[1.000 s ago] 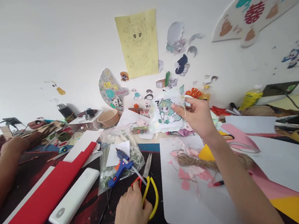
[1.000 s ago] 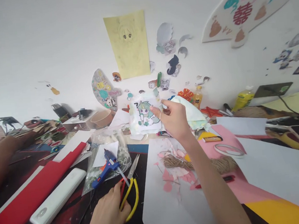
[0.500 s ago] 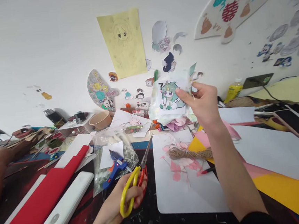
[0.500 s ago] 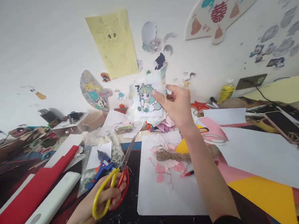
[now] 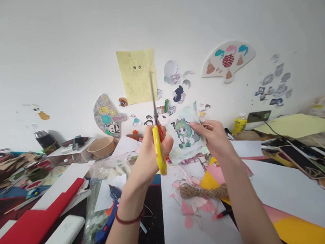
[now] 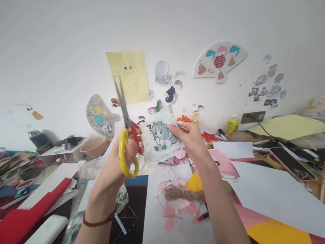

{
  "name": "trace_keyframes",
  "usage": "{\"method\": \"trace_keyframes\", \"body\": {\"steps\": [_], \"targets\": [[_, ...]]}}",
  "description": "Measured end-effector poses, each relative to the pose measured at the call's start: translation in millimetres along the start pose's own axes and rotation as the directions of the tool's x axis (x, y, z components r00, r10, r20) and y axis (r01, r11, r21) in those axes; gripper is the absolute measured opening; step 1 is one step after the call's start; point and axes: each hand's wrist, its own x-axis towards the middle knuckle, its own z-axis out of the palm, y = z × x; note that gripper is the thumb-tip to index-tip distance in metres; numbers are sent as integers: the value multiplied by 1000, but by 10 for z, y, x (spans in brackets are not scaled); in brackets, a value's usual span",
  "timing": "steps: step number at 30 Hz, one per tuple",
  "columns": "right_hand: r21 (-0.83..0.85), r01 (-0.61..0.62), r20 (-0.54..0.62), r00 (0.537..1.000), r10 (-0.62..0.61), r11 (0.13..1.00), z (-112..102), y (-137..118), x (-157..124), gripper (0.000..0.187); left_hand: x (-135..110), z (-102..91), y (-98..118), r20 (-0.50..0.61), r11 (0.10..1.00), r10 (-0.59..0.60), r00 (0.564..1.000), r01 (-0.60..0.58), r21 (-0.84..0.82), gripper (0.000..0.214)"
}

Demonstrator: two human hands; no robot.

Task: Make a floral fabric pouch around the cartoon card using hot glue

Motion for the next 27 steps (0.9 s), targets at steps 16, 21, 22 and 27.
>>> {"method": "trace_keyframes", "body": {"steps": [16,21,22,27], "targets": [[-240,30,-38,998,-41,970,60,-136,-160,47,158,-93,51,-110,990,-143,984,144,2,30],[-213,45,-52,997,-57,976,115,-103,-164,44,184,-153,16,-105,989,-143,984,139,-46,29],[-219,58,-60,996,-73,974,127,-94,-168,43,186,-160,12,-103,989,-140,985,135,-55,29],[-301,180,-157,959,-235,936,198,-47,-205,43,166,-175,33,-189,993,-18,982,-4,-117,31]]}}
